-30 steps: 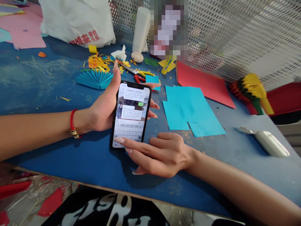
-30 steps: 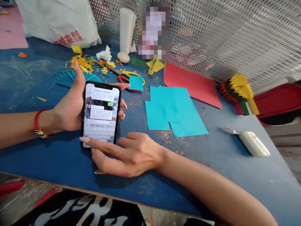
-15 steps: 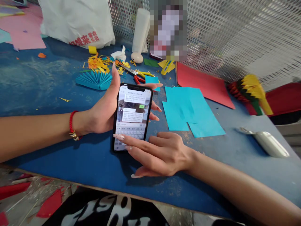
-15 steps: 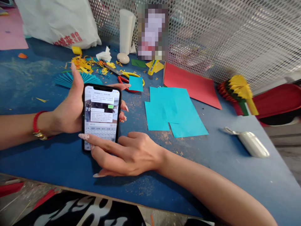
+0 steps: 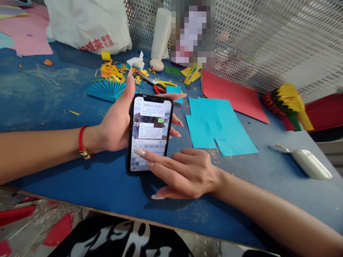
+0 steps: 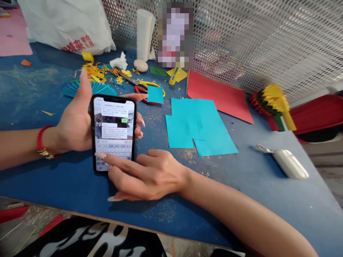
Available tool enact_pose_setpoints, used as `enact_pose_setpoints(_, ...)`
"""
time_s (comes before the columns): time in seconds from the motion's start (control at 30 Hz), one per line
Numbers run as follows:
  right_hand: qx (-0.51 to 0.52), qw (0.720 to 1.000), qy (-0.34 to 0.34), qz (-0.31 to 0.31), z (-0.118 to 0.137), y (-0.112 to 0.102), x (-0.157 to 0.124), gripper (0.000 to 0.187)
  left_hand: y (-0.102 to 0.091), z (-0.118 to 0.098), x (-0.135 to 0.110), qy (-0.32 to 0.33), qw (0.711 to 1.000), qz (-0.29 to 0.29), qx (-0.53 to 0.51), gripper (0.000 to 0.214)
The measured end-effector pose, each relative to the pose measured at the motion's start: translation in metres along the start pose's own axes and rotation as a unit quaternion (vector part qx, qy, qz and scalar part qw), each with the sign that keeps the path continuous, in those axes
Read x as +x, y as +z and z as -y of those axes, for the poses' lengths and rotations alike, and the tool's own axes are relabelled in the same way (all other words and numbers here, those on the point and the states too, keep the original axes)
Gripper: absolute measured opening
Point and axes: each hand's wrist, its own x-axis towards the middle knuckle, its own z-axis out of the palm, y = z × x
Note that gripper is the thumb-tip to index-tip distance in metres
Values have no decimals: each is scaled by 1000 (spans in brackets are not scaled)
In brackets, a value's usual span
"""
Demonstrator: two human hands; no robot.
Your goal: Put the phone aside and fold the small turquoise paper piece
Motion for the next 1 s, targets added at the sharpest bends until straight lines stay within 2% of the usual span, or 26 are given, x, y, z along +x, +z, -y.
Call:
enact_pose_setpoints(0.1, 15, 999, -31, -28, 0, 0, 1, 40, -1, 0, -1, 7, 1000, -3, 8, 119)
enact_pose_setpoints(0.27, 37, 997, -59, -28, 1, 1, 0, 40, -2, -1, -1, 9, 1000, 3, 8, 119)
enact_pose_setpoints(0.47, 40, 997, -63, -31, -1, 1, -1, 39, -2, 0, 0, 12, 1000, 8, 5, 117)
enact_pose_setpoints(0.73, 32, 997, -63, -28, -1, 0, -2, 42, -3, 0, -1, 13, 1000, 9, 12, 103)
enact_pose_setpoints(1.0, 27, 998, -54, -33, -2, 1, -1, 40, 1, 0, -1, 20, 1000, -8, 15, 118)
